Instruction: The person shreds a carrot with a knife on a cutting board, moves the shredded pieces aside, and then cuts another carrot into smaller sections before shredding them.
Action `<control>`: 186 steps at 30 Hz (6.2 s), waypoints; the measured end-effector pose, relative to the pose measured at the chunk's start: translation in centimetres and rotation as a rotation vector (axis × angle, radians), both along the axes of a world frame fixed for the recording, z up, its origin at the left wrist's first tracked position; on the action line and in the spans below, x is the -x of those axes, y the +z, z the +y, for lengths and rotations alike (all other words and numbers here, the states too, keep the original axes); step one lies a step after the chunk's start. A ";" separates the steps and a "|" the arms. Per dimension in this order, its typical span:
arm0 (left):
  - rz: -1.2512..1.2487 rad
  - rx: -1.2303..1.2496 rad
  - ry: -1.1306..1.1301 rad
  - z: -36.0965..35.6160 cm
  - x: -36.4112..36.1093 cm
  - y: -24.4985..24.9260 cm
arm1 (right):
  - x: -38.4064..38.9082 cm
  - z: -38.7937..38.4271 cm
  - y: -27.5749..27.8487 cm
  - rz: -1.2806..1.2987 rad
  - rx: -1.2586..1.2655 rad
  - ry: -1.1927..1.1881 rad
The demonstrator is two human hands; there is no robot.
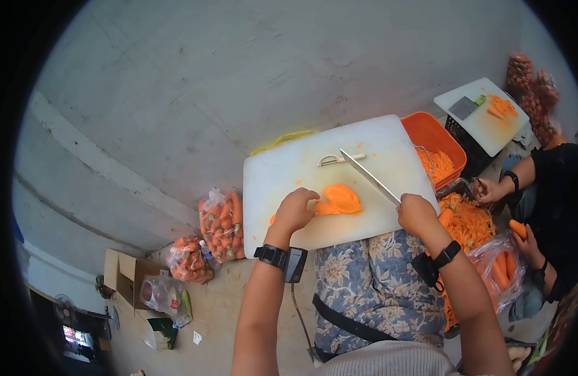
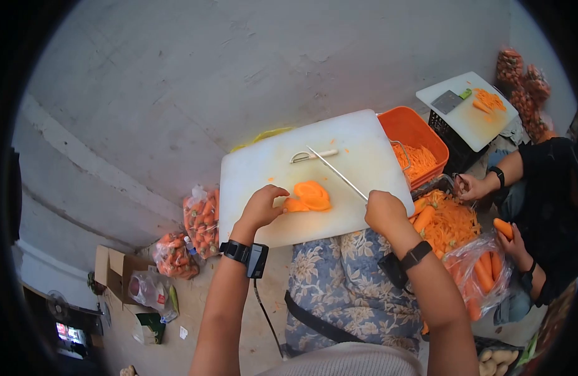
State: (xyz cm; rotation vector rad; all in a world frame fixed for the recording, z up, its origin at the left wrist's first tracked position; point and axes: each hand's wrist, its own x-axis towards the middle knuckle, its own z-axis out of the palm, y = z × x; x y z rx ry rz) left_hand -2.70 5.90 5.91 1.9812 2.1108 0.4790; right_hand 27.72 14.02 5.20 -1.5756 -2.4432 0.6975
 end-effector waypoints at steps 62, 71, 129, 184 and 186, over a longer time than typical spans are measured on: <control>-0.042 -0.201 -0.017 1.2 -6.7 -1.3 | -0.1 -0.8 -1.1 0.024 -0.104 -0.002; -0.006 -0.052 -0.053 0.4 -6.5 -0.8 | -0.1 -0.6 -1.1 0.043 -0.075 0.006; -0.045 0.028 -0.063 0.2 -5.6 -0.4 | -0.4 -1.0 -1.0 0.073 -0.032 -0.019; -0.275 0.079 -0.059 3.1 -9.2 -1.3 | -2.6 -0.3 -0.4 0.151 0.010 -0.017; -0.181 0.080 -0.040 3.6 -8.3 -1.7 | -2.9 0.1 -1.1 0.167 0.019 -0.028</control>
